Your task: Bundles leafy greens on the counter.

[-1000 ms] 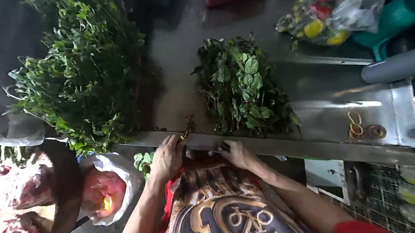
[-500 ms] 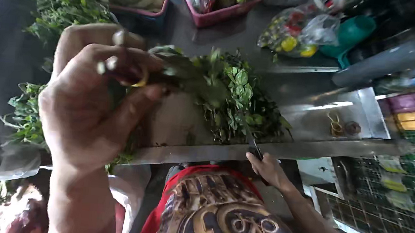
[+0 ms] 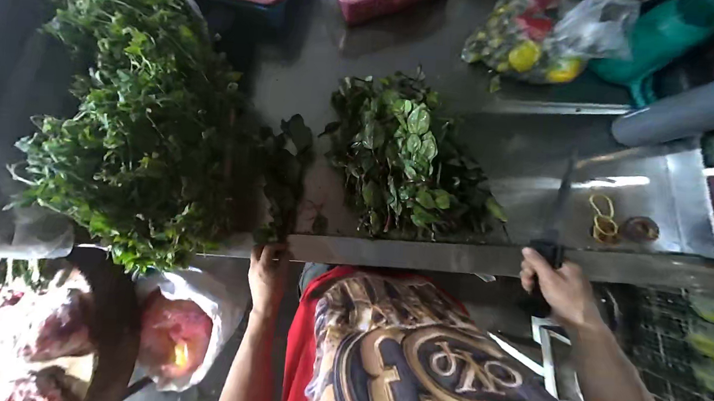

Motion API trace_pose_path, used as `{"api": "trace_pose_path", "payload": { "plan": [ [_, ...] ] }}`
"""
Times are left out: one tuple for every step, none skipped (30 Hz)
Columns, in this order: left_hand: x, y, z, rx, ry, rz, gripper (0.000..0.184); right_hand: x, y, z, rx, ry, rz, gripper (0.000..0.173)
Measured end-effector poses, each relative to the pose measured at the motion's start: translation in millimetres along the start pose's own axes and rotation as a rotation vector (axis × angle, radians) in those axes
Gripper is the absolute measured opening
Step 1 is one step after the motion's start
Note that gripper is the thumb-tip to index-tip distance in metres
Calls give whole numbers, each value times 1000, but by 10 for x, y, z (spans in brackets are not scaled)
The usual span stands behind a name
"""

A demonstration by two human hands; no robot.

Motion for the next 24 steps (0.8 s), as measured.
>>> {"api": "trace_pose_path", "payload": {
  "plan": [
    [29, -42, 50, -1, -29, 15, 19, -116, -126, -6, -9, -10, 18, 29],
    [44, -79, 94, -11, -54, 25, 19, -238, -246, -8, 4, -27, 41, 31],
    [50, -99, 119, -33, -78, 30, 20, -358, -364, -18, 50, -45, 84, 35],
    [55, -110, 134, -68, -101, 29, 21, -477, -466, -23, 107, -58, 123, 40],
    [68, -119, 154, -102, -123, 28, 26, -605, -555, -9, 174, -64, 156, 44],
    [96, -128, 207, -128, -129, 45, 32, -730, -649, 23, 248, -48, 187, 49],
    [138, -145, 300, -145, -117, 83, 36, -853, -738, 65, 319, -21, 205, 55],
    [181, -166, 433, -146, -90, 128, 37, -978, -801, 116, 380, 8, 214, 59],
    [223, -169, 594, -137, -55, 163, 37, -1090, -839, 151, 425, 33, 220, 60],
    [264, -143, 778, -118, -23, 170, 37, -1180, -862, 168, 449, 46, 228, 60],
    [286, -80, 978, -98, -8, 136, 36, -1245, -866, 175, 467, 59, 226, 60],
    [277, 17, 1177, -77, -11, 69, 36, -1295, -854, 179, 482, 70, 215, 60],
    [245, 155, 1346, -61, -28, -6, 36, -1342, -835, 194, 491, 76, 197, 61],
    [199, 319, 1489, -43, -59, -77, 38, -1383, -820, 219, 492, 76, 181, 61],
    [138, 491, 1610, -26, -97, -141, 41, -1428, -807, 243, 499, 70, 171, 60],
    [69, 659, 1711, -13, -135, -201, 46, -1473, -796, 262, 506, 65, 159, 59],
    [-1, 820, 1778, -20, -176, -262, 51, -1513, -793, 275, 513, 62, 148, 59],
    [-66, 961, 1814, -44, -222, -316, 54, -1534, -798, 273, 522, 55, 143, 60],
    [-122, 1071, 1823, -80, -261, -362, 52, -1532, -811, 260, 526, 38, 148, 62],
    [-166, 1144, 1823, -123, -289, -415, 50, -1502, -835, 230, 529, 5, 167, 63],
    [-202, 1165, 1843, -147, -283, -451, 48, -1450, -865, 171, 527, -50, 191, 65],
    [-227, 1116, 1907, -127, -248, -455, 48, -1365, -891, 64, 518, -129, 215, 66],
    [-227, 993, 2015, -45, -195, -424, 47, -1224, -885, -88, 508, -213, 216, 63],
    [-225, 832, 2113, 73, -135, -365, 47, -1024, -813, -274, 491, -303, 171, 58]
  ]
}}
Point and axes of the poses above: each hand's wrist, its own x-axis away from the middle knuckle, its own y-axis out of the palm, z = x × y, the point moved 8 cm from there along -x, towards the middle knuckle, and after that the axes turned 3 degrees about y, right-handed, at the moved point
